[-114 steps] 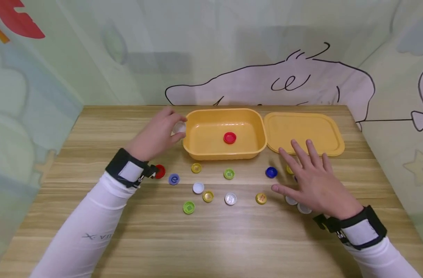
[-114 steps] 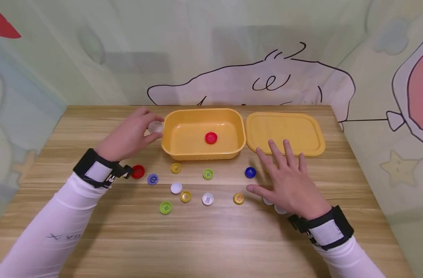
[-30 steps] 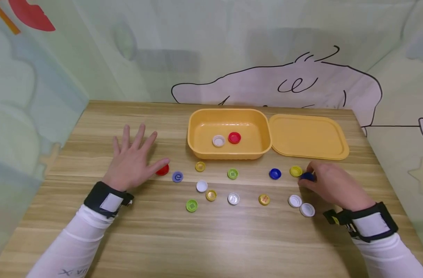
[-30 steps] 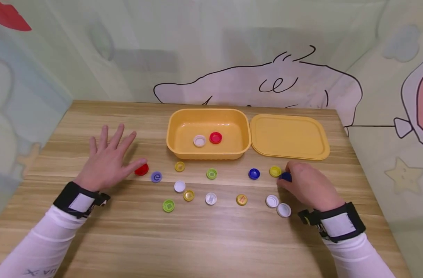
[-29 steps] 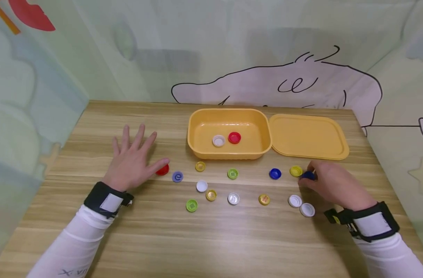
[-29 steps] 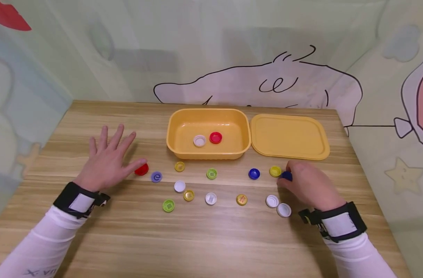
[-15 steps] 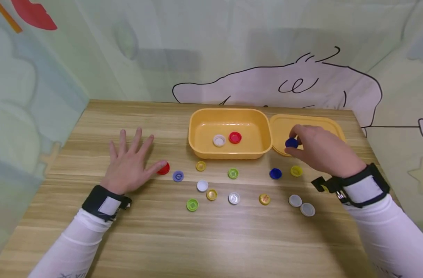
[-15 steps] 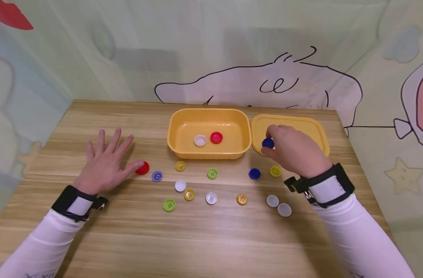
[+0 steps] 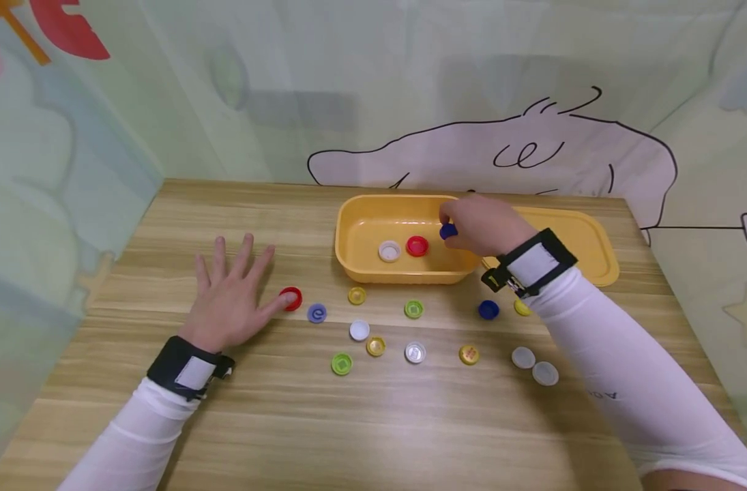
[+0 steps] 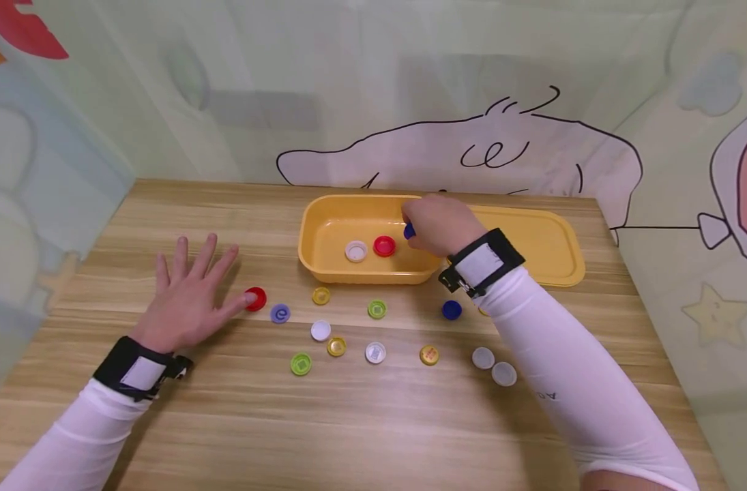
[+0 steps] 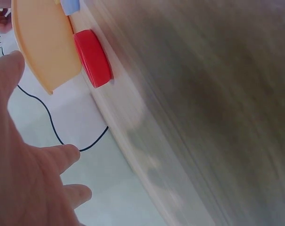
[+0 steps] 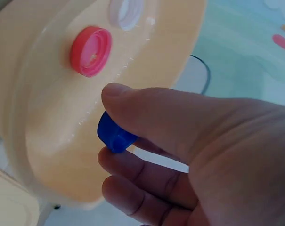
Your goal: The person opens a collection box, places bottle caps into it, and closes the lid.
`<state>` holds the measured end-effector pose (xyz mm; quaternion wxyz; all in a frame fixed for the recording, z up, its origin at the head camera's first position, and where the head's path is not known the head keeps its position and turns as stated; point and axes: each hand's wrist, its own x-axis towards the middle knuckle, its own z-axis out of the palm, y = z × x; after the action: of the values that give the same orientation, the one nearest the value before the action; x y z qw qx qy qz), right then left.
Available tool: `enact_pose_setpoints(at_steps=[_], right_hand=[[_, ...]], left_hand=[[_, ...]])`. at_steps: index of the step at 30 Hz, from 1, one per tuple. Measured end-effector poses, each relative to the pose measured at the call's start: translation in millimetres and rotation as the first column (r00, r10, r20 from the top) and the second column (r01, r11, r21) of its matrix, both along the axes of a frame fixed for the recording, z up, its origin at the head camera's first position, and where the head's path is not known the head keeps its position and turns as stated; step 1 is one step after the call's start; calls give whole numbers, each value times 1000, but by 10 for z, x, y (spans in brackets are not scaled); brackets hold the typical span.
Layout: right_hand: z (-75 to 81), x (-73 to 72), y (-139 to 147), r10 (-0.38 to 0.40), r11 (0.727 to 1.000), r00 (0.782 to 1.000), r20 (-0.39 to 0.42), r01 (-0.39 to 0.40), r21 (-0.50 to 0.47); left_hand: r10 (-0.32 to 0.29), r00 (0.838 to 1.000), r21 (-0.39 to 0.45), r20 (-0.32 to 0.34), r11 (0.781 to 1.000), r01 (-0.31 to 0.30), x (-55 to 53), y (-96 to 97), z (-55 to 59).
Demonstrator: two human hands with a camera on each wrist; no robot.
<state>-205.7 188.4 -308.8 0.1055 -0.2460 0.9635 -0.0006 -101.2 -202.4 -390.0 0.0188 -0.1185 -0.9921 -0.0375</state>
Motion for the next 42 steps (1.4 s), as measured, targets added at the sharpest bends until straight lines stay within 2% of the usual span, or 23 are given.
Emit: enact_pose_setpoints(at_steps=[10, 19, 25, 29, 32, 38, 42], right_hand=[[-197, -130, -101, 8, 998, 1000, -5, -8, 60], [-126, -52, 26, -30, 999, 1000, 5, 30, 16], [54, 101, 233, -51, 998, 999, -7, 50, -44], [181, 261, 415, -83, 993, 997, -5, 82, -83], [223, 399, 566, -102, 992, 995, -16, 101, -74], [172, 655, 826, -122, 991, 992, -28, 121, -51], [70, 772, 929, -146, 988, 989, 8, 146, -50]], left_hand=[[9, 1000, -9, -7, 1000, -9, 33, -2, -43], [7, 1000, -6, -2, 1000, -7, 41, 2, -55], [6, 1000, 4, 0, 1000, -6, 46, 3, -16], [-2, 1000, 6, -8, 1000, 2, 46, -1, 11], [-6, 1000, 8, -12, 1000, 6, 44, -4, 20], [0, 1000, 2, -6, 1000, 0, 37, -1, 33], [0, 1000, -2, -4, 1000, 0, 36, 9, 23]])
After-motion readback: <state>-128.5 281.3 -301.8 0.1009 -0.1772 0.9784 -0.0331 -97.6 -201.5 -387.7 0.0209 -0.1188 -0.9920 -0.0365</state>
